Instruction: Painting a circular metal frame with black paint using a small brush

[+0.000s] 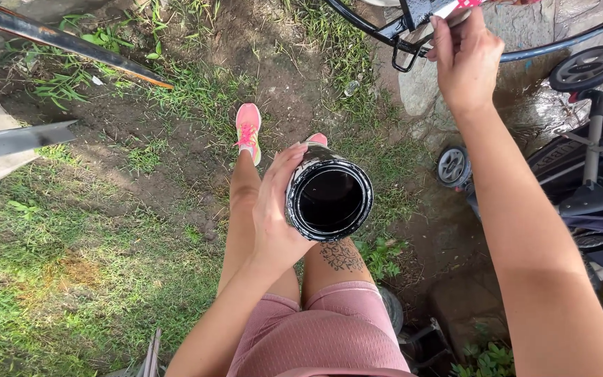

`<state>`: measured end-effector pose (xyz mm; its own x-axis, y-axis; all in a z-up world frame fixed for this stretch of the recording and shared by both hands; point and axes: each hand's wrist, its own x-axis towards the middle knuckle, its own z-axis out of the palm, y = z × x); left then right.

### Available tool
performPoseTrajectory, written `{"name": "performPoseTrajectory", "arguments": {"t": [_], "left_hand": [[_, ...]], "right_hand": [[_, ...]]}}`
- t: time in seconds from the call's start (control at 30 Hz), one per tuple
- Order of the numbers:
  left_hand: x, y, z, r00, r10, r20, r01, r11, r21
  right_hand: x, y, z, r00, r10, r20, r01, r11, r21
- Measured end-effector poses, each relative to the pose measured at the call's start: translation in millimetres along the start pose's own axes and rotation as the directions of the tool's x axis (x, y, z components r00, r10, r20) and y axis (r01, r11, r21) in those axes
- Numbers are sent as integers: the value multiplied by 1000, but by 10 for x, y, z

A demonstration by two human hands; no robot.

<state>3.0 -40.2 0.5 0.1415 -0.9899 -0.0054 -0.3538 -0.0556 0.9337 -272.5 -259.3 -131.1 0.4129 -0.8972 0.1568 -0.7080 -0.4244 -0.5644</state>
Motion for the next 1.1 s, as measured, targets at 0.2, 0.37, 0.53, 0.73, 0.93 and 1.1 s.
{"name": "performPoseTrajectory", "arguments": {"t": [0.2,0.37,0.53,0.73,0.93,1.1], "left_hand": [[1,1,-31,999,34,2,-34,999,-13],[45,16,-54,999,42,1,-42,999,-8],[35,20,-49,999,49,10,-49,998,-26],[79,46,-13,996,92,-2,-92,995,-26],[199,215,-32,986,121,-118,-132,986,-97],[198,223,68,980,124,-156,-141,984,-108]], "right_hand": [[4,-127,-2,999,22,-29,-19,996,92],[6,-311,82,979,153,-138,-118,966,231],[-96,-286,116,968,226,-107,-186,938,294],[-675,-173,-55,811,379,-446,-113,850,515],[-1336,-528,703,484,850,-209,-403,429,809],[-1147,-637,1247,712,657,-246,-449,696,560]]}}
